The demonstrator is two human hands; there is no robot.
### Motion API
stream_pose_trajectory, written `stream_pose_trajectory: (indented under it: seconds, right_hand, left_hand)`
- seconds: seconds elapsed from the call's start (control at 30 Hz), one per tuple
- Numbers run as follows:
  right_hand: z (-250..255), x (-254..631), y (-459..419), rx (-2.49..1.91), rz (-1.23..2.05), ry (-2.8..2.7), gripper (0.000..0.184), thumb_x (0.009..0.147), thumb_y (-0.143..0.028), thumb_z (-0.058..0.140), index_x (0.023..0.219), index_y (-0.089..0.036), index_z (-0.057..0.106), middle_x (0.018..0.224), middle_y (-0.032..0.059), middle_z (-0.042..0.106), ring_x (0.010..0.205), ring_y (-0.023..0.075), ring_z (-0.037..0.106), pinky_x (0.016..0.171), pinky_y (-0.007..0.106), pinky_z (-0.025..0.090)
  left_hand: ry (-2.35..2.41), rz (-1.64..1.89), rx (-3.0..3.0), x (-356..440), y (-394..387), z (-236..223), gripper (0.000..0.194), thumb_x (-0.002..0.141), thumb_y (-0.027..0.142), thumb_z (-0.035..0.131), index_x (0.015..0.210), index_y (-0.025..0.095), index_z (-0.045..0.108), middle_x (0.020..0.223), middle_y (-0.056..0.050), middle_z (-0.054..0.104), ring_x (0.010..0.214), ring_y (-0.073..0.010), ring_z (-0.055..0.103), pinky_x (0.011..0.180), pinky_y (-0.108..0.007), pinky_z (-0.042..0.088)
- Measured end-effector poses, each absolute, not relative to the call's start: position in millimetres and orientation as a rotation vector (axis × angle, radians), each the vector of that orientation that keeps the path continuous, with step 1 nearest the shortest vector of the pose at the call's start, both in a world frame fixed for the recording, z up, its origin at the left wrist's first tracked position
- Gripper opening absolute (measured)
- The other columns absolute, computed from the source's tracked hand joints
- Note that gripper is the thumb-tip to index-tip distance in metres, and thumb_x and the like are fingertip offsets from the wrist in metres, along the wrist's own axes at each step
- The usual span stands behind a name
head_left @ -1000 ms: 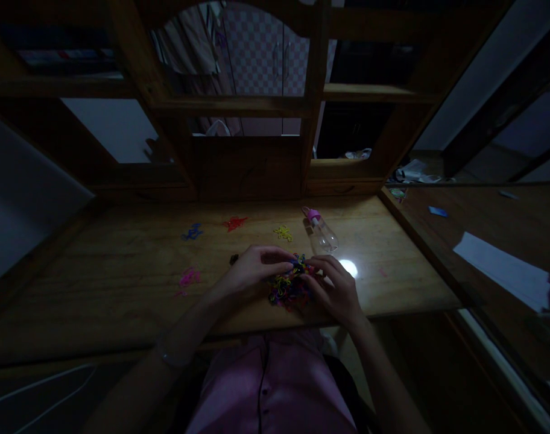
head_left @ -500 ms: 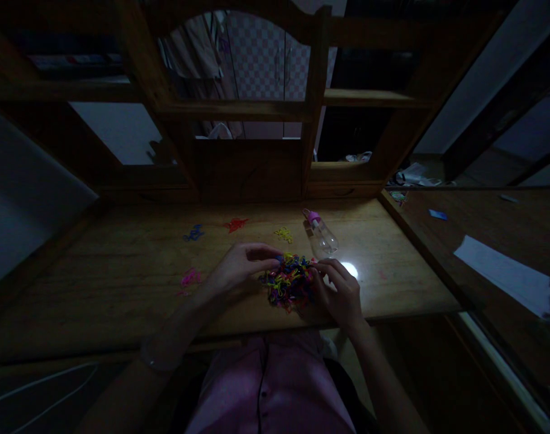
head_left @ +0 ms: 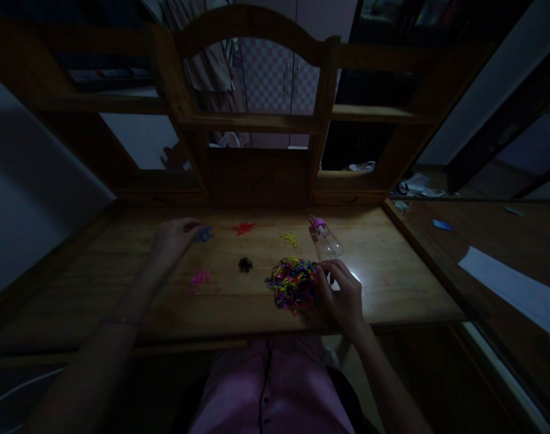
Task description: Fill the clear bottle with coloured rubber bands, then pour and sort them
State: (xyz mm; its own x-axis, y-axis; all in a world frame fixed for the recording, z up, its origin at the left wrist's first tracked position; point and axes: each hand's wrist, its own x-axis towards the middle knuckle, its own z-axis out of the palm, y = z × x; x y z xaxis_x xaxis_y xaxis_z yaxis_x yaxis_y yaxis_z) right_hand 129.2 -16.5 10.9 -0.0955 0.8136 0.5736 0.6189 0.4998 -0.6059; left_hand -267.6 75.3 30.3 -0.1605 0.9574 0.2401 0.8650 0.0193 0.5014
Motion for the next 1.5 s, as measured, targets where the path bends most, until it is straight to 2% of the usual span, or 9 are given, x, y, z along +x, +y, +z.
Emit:
stream_pose_trajectory:
  seconds: [0.17,0.3,0.47,0.67,0.8,0.9,1.2,1.37,1.5]
  right_hand:
    - [43.7,87.5,10.8,-1.129,0.260,-2.127,0.019,0.097,-0.024,0.052,0.091,-0.021,0.069,0.090,0.0059,0.068,0.082,0.0174,0.063,0.073,0.028,0.045]
    - [46.8,53.0,37.4,-1.084,0.260,-2.383,0.019,0.095,-0.028,0.056,0.088,-0.020,0.072,0.086,0.0049,0.067,0.074,0.0149,0.063,0.066,0.026,0.041]
    - [35.0,28.9,52.8,-1.037,0.275,-2.579,0.018,0.093,-0.027,0.060,0.084,-0.019,0.073,0.088,0.0059,0.068,0.075,0.0152,0.065,0.064,0.025,0.039]
    - [49.9,58.0,62.5,-1.016,0.323,-2.309,0.021,0.097,-0.032,0.053,0.101,-0.022,0.071,0.098,0.0058,0.070,0.080,0.0155,0.065,0.074,0.027,0.045]
    - [60.7,107.9,49.8,-1.056,0.334,-2.096,0.022,0.098,-0.032,0.051,0.099,-0.022,0.071,0.094,0.0047,0.069,0.083,0.0175,0.065,0.082,0.031,0.047]
    - [55.1,136.7,23.6,-1.114,0.438,-1.936,0.026,0.099,-0.034,0.048,0.098,-0.022,0.071,0.094,0.0055,0.068,0.086,0.0192,0.065,0.078,0.030,0.047]
    - [1.2,158.6,-17.8,-1.283,0.594,-1.619,0.040,0.102,-0.039,0.038,0.089,-0.020,0.071,0.074,0.0030,0.061,0.068,0.0174,0.058,0.066,0.030,0.043]
    - [-3.5,160.6,-15.2,-1.372,0.574,-1.424,0.043,0.102,-0.039,0.036,0.087,-0.019,0.071,0.070,0.0017,0.059,0.066,0.0163,0.057,0.063,0.029,0.041]
    - [-3.7,159.6,-15.8,-1.359,0.558,-1.502,0.040,0.102,-0.038,0.039,0.087,-0.019,0.071,0.071,0.0012,0.058,0.065,0.0151,0.056,0.062,0.028,0.040]
  left_hand:
    - [2.176,0.795,1.958,-273.2,60.0,33.7,0.031,0.090,0.042,0.055,0.109,0.020,0.065,0.100,0.004,0.073,0.092,-0.0174,0.063,0.084,-0.028,0.050]
    - [2.288,0.917,2.063,-256.0,24.4,45.6,0.027,0.092,0.041,0.050,0.101,0.021,0.066,0.107,-0.002,0.070,0.099,-0.0243,0.063,0.093,-0.038,0.049]
    - [1.976,1.009,2.277,-204.5,-34.0,38.4,0.026,0.096,0.037,0.044,0.102,0.022,0.064,0.107,-0.007,0.068,0.103,-0.0232,0.064,0.095,-0.037,0.048]
    - [1.863,1.031,2.158,-167.6,-52.2,11.4,0.021,0.096,0.032,0.047,0.101,0.022,0.065,0.106,-0.006,0.069,0.100,-0.0205,0.064,0.095,-0.035,0.048]
    - [1.849,1.078,2.075,-158.5,-47.7,5.4,0.020,0.096,0.029,0.048,0.101,0.023,0.066,0.107,-0.005,0.070,0.100,-0.0206,0.065,0.095,-0.036,0.049]
    - [1.769,1.114,2.014,-140.5,-46.8,4.7,0.019,0.095,0.028,0.050,0.101,0.024,0.067,0.107,-0.004,0.070,0.102,-0.0199,0.065,0.093,-0.035,0.051]
    - [1.472,1.027,2.043,-76.6,-45.7,1.5,0.028,0.096,0.020,0.047,0.119,0.030,0.061,0.128,-0.003,0.057,0.120,-0.0173,0.057,0.105,-0.033,0.048]
    - [1.593,0.981,1.998,-87.0,-43.6,1.1,0.027,0.097,0.019,0.046,0.116,0.030,0.062,0.119,-0.003,0.059,0.111,-0.0174,0.060,0.099,-0.034,0.051]
    - [1.485,0.975,2.079,-86.0,-52.0,5.7,0.023,0.097,0.020,0.049,0.112,0.028,0.063,0.110,-0.002,0.061,0.104,-0.0170,0.060,0.092,-0.032,0.053]
